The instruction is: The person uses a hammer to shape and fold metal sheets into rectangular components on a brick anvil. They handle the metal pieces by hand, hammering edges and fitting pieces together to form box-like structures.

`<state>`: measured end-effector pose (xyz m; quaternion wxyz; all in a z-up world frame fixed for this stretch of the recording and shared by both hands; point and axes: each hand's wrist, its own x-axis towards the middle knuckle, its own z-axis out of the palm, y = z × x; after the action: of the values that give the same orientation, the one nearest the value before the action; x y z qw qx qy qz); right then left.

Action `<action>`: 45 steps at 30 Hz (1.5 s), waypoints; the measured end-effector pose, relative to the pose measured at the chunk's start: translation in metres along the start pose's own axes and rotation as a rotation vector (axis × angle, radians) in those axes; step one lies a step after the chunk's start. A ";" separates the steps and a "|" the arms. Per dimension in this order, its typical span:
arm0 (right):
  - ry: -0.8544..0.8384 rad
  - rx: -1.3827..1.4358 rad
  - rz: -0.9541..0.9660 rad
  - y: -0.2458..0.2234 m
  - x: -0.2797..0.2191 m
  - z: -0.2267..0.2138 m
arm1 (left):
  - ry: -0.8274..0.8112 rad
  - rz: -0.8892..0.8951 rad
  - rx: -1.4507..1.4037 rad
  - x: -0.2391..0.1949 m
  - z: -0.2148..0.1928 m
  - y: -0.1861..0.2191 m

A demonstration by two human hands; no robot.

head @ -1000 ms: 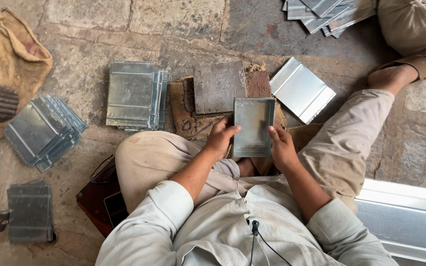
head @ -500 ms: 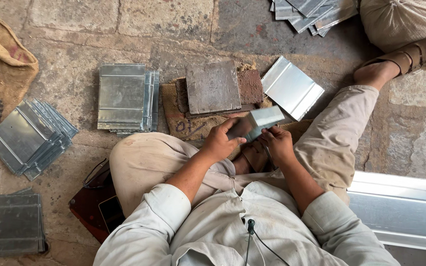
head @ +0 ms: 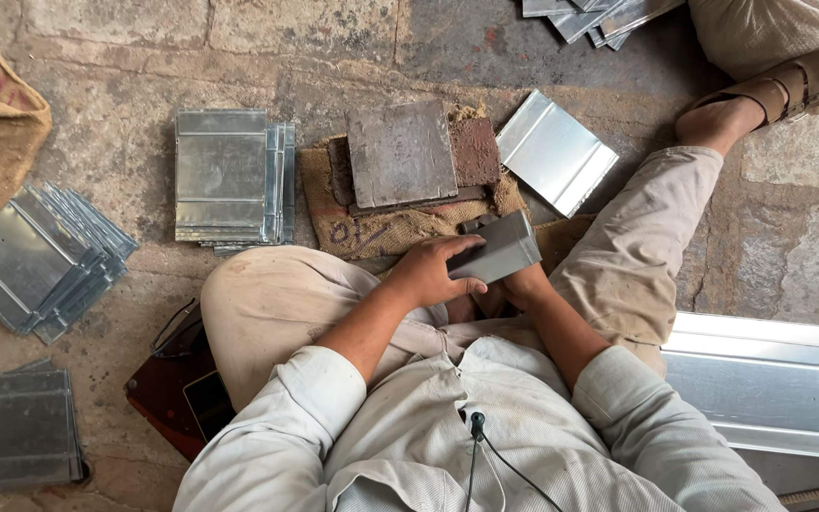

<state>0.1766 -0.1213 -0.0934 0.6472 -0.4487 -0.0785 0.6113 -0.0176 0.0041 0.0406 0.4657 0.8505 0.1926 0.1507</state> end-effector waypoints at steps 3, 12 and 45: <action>-0.024 -0.015 0.013 0.008 0.002 -0.002 | -0.104 -0.178 -0.134 0.001 0.002 -0.008; -0.003 -0.232 0.150 0.004 0.005 -0.007 | -0.150 -0.271 -0.788 0.008 0.013 -0.034; 0.213 -0.178 0.099 -0.022 0.011 -0.016 | 0.422 -0.277 -1.841 0.015 -0.036 -0.051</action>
<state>0.2061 -0.1164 -0.0928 0.5787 -0.5698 -0.0408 0.5820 -0.0297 0.0626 0.0173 0.9216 0.0749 0.1775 0.3369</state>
